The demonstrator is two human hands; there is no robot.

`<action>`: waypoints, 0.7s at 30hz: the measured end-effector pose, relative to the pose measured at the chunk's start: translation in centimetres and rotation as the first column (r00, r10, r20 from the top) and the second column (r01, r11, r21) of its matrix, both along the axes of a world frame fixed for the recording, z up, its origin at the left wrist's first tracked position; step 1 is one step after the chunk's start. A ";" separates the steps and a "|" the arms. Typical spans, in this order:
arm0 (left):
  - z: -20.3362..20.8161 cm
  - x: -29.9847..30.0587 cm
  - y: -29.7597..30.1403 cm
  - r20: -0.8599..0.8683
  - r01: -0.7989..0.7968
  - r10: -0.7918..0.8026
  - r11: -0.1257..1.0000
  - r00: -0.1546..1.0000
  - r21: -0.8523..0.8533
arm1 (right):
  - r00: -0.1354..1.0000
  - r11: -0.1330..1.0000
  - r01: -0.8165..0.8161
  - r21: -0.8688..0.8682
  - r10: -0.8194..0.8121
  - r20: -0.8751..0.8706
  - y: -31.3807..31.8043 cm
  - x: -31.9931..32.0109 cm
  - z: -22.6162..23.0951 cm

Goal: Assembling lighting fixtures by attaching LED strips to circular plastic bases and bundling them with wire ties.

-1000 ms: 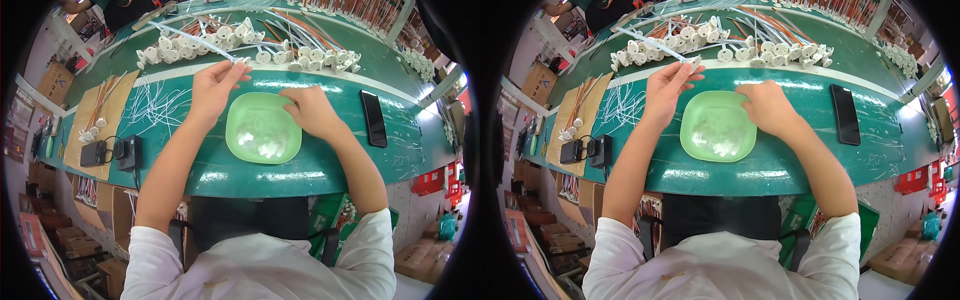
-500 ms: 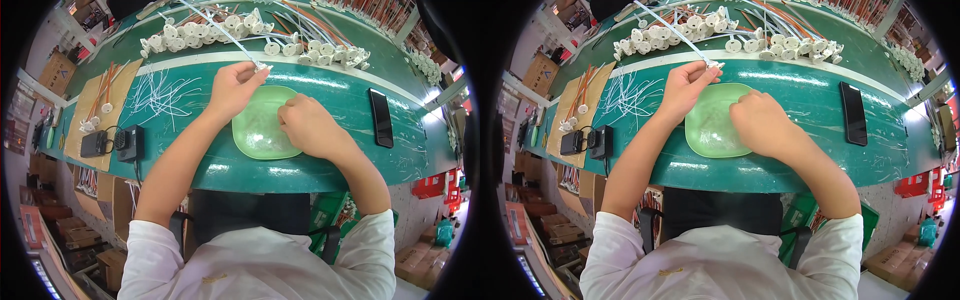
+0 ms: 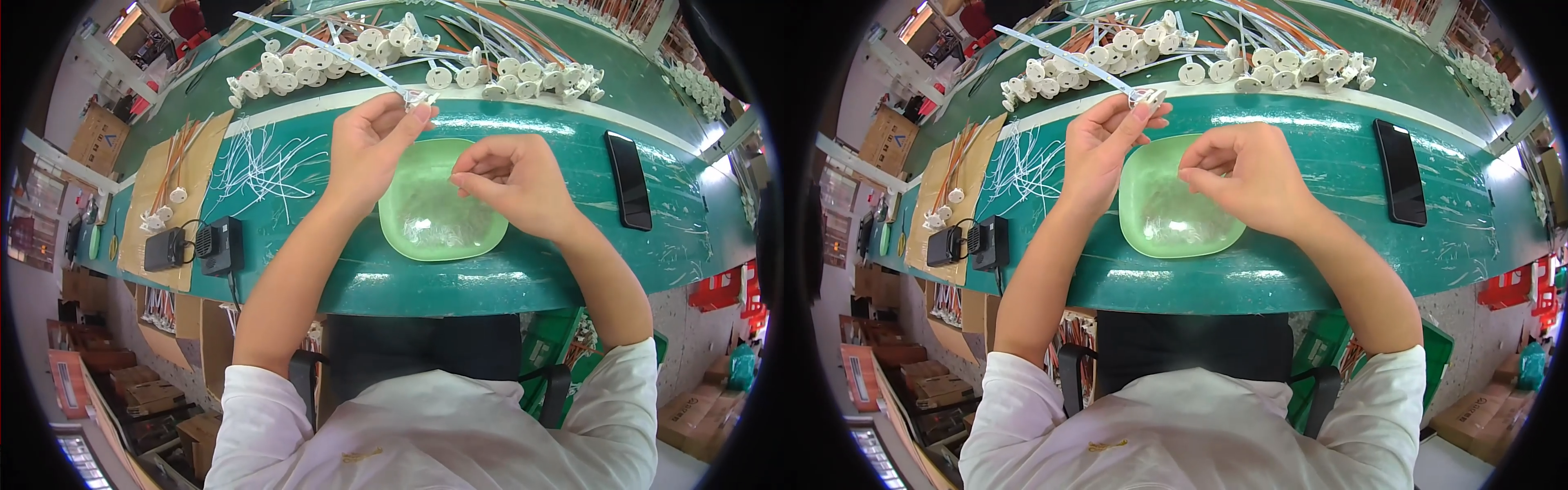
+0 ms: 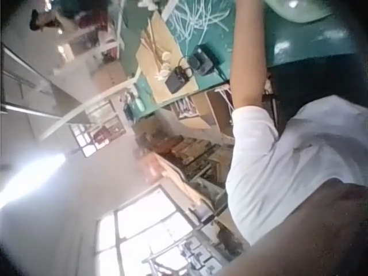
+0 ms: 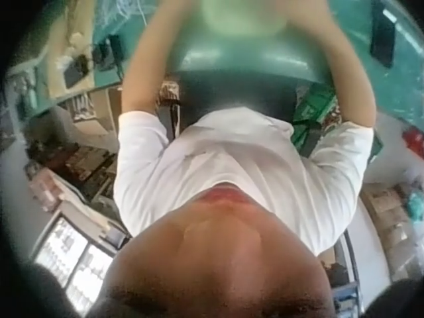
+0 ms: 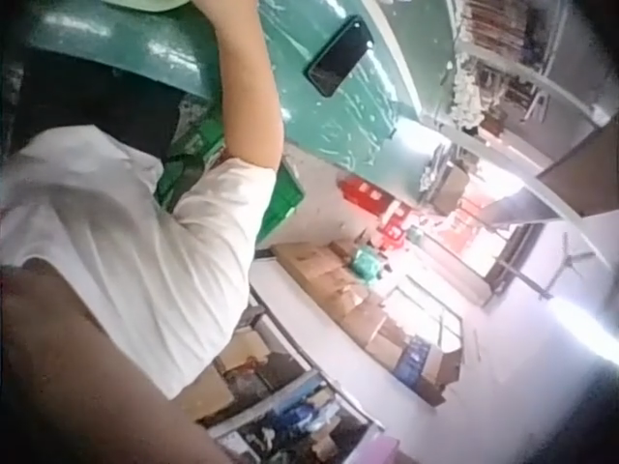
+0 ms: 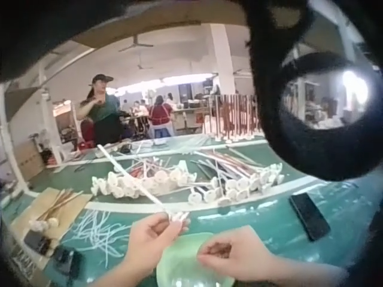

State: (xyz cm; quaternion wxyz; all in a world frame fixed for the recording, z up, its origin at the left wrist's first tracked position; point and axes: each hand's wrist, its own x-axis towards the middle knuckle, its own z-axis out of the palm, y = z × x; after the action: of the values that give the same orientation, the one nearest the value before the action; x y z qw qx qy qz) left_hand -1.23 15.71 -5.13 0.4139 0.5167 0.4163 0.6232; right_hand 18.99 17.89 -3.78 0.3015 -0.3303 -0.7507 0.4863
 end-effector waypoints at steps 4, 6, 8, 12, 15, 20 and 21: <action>0.4 0.2 -0.3 0.028 0.051 -0.051 0.999 0.998 0.014 | 0.997 0.998 0.031 -0.057 -0.035 -0.075 -0.2 -0.2 0.3; 0.3 0.2 -0.5 -0.001 0.064 -0.064 0.998 0.998 0.018 | 0.997 0.999 0.030 -0.022 -0.031 -0.064 -0.1 -0.1 -0.2; 0.2 0.1 -0.6 -0.031 0.073 -0.072 0.997 0.997 0.023 | 0.998 1.000 0.024 0.015 -0.023 -0.054 -0.1 -0.2 -0.2; 0.5 0.4 -0.8 0.064 0.122 -0.121 0.992 0.991 -0.010 | 0.998 0.991 0.033 0.133 -0.025 -0.060 -0.1 -0.4 -0.4; 0.4 0.5 -1.0 0.213 0.189 -0.188 0.982 0.959 0.014 | 0.993 0.997 0.019 0.072 -0.011 -0.117 -0.1 -0.5 -0.4; 0.1 1.0 -1.5 0.419 0.336 -0.347 0.936 0.839 0.101 | 0.984 0.995 0.077 -0.069 -0.088 -0.158 -0.3 -1.0 -0.9; 0.2 1.2 -1.7 0.450 0.366 -0.390 0.920 0.803 0.144 | 0.979 0.993 0.087 -0.080 -0.100 -0.178 -0.3 -1.1 -1.0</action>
State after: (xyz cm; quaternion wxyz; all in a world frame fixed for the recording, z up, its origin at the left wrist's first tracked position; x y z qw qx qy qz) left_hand -0.05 14.03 -4.97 0.6050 0.4326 0.1766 0.6447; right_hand 17.88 17.56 -4.80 0.3792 -0.3301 -0.6856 0.5265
